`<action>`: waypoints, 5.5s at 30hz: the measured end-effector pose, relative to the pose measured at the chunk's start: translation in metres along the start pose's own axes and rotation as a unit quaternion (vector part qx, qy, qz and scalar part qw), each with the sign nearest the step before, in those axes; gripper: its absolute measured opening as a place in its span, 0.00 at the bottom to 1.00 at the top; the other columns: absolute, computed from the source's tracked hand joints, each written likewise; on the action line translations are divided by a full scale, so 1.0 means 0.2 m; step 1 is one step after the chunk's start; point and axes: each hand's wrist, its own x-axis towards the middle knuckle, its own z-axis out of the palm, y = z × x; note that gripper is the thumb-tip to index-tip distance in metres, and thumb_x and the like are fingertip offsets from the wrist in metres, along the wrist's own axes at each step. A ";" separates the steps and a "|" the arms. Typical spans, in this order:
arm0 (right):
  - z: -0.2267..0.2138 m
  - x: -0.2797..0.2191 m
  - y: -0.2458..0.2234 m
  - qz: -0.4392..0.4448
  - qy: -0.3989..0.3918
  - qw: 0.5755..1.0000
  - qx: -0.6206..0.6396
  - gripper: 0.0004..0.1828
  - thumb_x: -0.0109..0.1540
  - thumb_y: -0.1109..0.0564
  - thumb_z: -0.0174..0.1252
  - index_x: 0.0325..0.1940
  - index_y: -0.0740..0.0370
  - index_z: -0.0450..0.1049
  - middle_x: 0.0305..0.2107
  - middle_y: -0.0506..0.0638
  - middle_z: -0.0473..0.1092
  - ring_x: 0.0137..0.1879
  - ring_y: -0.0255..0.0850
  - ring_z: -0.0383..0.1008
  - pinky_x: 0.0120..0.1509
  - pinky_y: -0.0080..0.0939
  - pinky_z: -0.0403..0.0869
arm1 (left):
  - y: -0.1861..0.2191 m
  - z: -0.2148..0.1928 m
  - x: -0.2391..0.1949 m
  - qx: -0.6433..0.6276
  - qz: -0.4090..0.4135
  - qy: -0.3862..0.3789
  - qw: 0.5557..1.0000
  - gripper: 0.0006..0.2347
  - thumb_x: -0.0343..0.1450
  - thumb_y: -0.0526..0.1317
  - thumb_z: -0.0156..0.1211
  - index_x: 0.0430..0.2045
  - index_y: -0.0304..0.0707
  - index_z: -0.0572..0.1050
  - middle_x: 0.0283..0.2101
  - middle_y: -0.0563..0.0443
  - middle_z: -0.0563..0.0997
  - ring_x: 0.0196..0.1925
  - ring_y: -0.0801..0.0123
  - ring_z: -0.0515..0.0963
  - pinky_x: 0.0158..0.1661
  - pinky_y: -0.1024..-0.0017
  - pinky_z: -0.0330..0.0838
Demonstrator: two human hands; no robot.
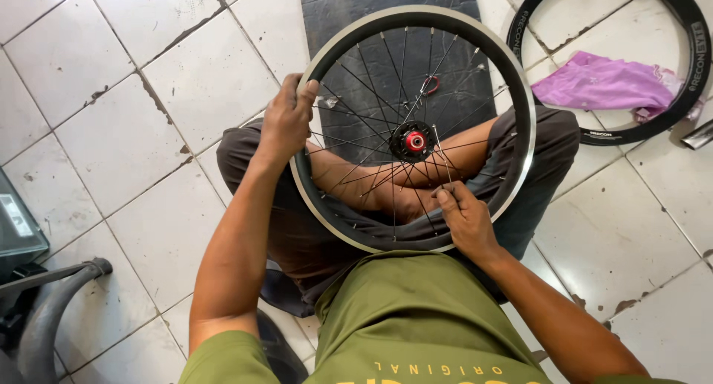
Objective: The person is lacing a bicycle wheel by inserting spokes into the rim and hub. They use their hands to thread each spoke through the rim holes and secure them to the hub, working systematically around the wheel.
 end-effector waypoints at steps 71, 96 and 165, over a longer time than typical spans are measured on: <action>0.12 0.31 -0.17 0.180 -0.130 0.974 -0.033 0.18 0.78 0.44 0.48 0.52 0.54 0.80 0.28 0.41 0.82 0.37 0.32 0.78 0.52 0.38 0.73 | 0.14 0.24 0.94 0.057 0.136 -0.173 0.974 0.16 0.88 0.53 0.52 0.41 0.44 0.81 0.26 0.53 0.86 0.28 0.66 0.83 0.33 0.61 0.72; 0.05 0.20 0.13 0.152 -0.025 0.986 0.062 0.18 0.72 0.58 0.65 0.66 0.58 0.85 0.33 0.52 0.81 0.27 0.35 0.74 0.33 0.42 0.75 | -0.02 0.63 0.02 0.027 0.347 0.162 0.923 0.03 0.82 0.38 0.65 0.43 0.44 0.84 0.43 0.56 0.86 0.45 0.57 0.86 0.50 0.62 0.75; -0.51 0.31 0.30 0.143 0.213 0.966 -0.030 0.13 0.81 0.50 0.64 0.63 0.60 0.81 0.32 0.51 0.76 0.37 0.38 0.73 0.41 0.42 0.72 | 0.41 1.59 0.02 0.204 0.584 -0.082 0.782 0.03 0.78 0.39 0.57 0.35 0.51 0.76 0.33 0.54 0.76 0.33 0.56 0.84 0.29 0.63 0.77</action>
